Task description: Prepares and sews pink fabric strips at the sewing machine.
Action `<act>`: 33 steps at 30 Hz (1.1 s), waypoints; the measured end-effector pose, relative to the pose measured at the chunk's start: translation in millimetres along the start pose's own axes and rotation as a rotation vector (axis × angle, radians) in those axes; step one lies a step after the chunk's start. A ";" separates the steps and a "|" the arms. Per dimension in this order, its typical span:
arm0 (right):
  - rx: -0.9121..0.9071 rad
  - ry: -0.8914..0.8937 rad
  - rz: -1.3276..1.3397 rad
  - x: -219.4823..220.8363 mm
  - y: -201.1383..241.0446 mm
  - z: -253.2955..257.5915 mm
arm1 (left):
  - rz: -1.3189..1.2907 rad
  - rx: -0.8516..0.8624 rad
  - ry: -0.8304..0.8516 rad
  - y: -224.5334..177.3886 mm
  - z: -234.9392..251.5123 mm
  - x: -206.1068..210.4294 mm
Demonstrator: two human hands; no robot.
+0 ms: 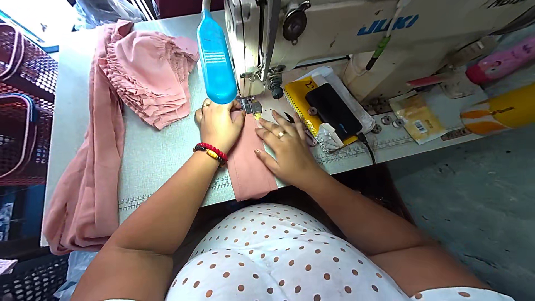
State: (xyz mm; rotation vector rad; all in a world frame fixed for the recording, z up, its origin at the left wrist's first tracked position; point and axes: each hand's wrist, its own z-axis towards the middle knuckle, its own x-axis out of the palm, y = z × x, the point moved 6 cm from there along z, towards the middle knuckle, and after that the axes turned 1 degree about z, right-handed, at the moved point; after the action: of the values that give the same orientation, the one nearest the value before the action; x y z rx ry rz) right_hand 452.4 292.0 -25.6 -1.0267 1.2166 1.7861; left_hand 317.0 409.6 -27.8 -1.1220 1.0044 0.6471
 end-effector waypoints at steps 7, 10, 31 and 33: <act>0.309 -0.373 -0.184 -102.8 -100.4 -54.7 | 0.247 0.405 0.021 -36.4 -73.1 0.0; 0.523 -0.401 -0.262 -122.7 -155.2 -65.3 | 0.247 0.401 0.008 -35.4 -77.5 3.6; 0.606 -0.301 -0.398 -116.9 -203.7 -79.3 | 0.283 0.388 0.036 -25.2 -67.7 7.6; 0.617 -0.317 -0.381 -124.2 -200.6 -78.7 | 0.263 0.397 0.032 -27.4 -68.7 5.5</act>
State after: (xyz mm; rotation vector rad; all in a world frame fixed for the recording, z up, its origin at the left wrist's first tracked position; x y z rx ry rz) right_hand 698.0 258.1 -5.3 -0.5411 1.1648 1.1154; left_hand 320.3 335.5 -27.9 -0.6594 1.2563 0.6046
